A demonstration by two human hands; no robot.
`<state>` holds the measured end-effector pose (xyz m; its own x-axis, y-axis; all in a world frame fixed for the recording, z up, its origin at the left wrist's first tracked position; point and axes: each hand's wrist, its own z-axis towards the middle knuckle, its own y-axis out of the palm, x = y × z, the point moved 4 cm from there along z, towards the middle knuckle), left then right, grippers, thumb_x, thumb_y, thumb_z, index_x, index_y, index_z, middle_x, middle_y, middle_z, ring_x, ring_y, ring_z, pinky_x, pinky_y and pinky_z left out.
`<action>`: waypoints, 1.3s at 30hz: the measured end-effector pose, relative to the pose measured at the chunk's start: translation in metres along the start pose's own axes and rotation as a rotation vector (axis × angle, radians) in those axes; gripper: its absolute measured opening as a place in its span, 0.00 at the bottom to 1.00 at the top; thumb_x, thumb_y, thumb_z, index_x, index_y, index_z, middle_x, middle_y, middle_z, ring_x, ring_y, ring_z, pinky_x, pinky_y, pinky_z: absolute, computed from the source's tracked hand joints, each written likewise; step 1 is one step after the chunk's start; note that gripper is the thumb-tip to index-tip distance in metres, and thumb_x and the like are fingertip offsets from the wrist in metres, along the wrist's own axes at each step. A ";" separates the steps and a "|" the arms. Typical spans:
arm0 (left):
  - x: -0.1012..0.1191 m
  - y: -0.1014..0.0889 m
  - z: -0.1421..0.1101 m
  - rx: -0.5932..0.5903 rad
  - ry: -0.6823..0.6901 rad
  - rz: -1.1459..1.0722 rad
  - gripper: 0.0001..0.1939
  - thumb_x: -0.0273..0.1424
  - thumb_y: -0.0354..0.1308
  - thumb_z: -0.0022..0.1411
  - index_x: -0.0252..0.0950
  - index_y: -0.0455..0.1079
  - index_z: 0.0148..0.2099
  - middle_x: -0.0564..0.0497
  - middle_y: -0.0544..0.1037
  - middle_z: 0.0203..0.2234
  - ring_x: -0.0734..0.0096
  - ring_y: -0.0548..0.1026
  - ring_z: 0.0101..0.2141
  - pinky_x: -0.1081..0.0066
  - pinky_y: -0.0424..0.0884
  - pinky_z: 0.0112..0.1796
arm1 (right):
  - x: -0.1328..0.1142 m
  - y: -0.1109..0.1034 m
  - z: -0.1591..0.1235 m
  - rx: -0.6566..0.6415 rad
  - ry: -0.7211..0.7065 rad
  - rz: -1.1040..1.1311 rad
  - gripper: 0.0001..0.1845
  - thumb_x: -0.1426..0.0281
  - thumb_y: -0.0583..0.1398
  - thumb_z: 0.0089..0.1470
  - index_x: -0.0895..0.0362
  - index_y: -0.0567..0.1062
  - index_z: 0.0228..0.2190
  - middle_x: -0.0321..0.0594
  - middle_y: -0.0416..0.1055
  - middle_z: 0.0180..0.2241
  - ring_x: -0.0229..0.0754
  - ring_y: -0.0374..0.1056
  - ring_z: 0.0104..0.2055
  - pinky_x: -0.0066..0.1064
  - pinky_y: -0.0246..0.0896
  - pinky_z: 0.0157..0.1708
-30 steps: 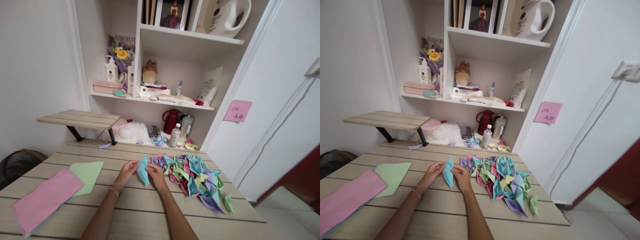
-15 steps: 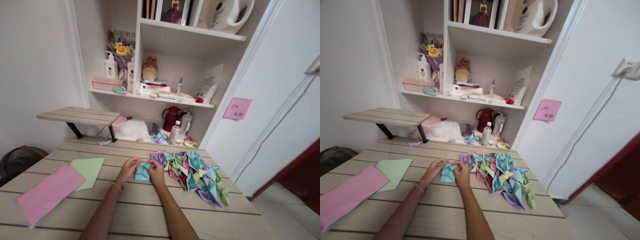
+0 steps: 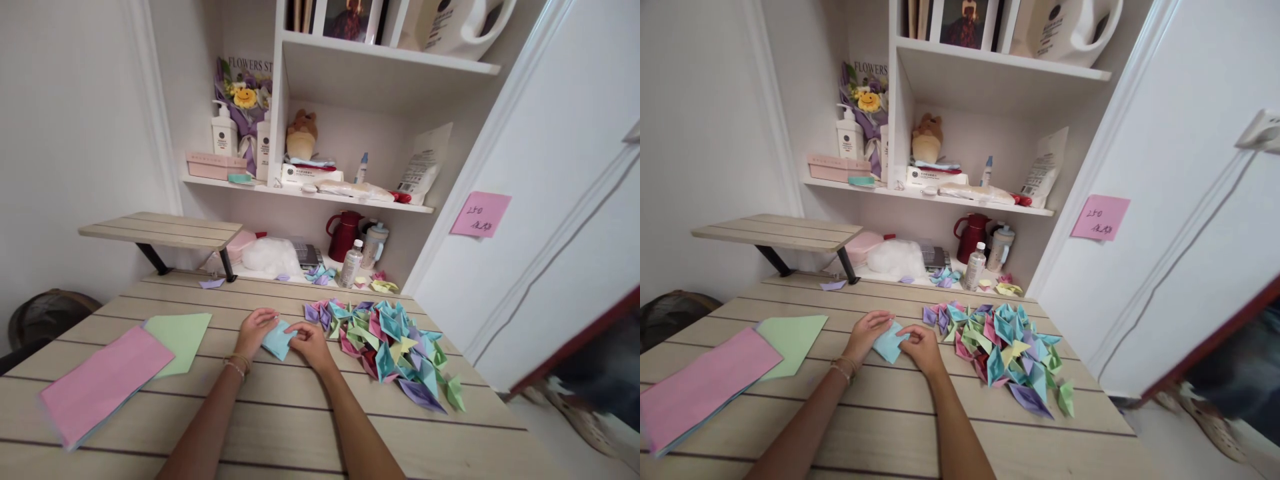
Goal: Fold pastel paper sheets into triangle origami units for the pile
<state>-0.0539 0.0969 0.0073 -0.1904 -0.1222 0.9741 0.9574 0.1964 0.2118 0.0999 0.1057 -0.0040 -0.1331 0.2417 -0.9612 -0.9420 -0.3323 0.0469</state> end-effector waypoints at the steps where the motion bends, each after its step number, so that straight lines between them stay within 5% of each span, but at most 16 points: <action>1: 0.000 0.000 0.000 -0.002 0.001 -0.006 0.21 0.36 0.67 0.37 0.31 0.69 0.34 0.41 0.78 0.34 0.62 0.75 0.35 0.69 0.69 0.35 | 0.001 -0.001 0.001 0.023 0.004 0.002 0.09 0.73 0.60 0.35 0.59 0.76 0.26 0.30 0.62 0.14 0.31 0.56 0.16 0.21 0.50 0.17; 9: -0.002 0.010 -0.007 -0.218 -0.131 -0.096 0.20 0.36 0.64 0.43 0.31 0.71 0.38 0.42 0.78 0.33 0.64 0.75 0.35 0.66 0.69 0.39 | 0.000 -0.020 0.004 0.332 -0.055 0.014 0.10 0.72 0.60 0.36 0.61 0.76 0.26 0.27 0.53 0.12 0.29 0.46 0.16 0.22 0.43 0.16; 19: 0.003 0.001 -0.004 -0.117 -0.064 -0.111 0.19 0.38 0.65 0.41 0.30 0.74 0.34 0.42 0.78 0.36 0.62 0.75 0.37 0.66 0.70 0.39 | -0.004 -0.009 0.002 0.086 -0.051 -0.036 0.13 0.67 0.65 0.35 0.58 0.77 0.28 0.36 0.70 0.24 0.34 0.61 0.23 0.25 0.57 0.24; 29: -0.001 0.004 -0.003 -0.128 -0.050 0.088 0.16 0.40 0.63 0.42 0.32 0.74 0.29 0.47 0.79 0.26 0.63 0.75 0.32 0.68 0.70 0.35 | 0.002 -0.020 0.006 0.278 -0.023 0.001 0.18 0.58 0.63 0.40 0.61 0.75 0.25 0.36 0.69 0.20 0.35 0.60 0.22 0.26 0.56 0.22; 39: 0.001 0.006 -0.001 -0.132 0.049 0.063 0.16 0.31 0.66 0.37 0.32 0.70 0.31 0.45 0.78 0.29 0.64 0.75 0.33 0.66 0.70 0.37 | -0.001 -0.017 0.003 0.281 -0.065 0.113 0.18 0.62 0.64 0.39 0.57 0.67 0.31 0.31 0.66 0.18 0.34 0.61 0.19 0.23 0.56 0.18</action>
<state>-0.0477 0.0967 0.0097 -0.1214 -0.1615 0.9794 0.9880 0.0756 0.1349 0.1150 0.1133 -0.0026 -0.2529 0.2787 -0.9265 -0.9672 -0.0979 0.2345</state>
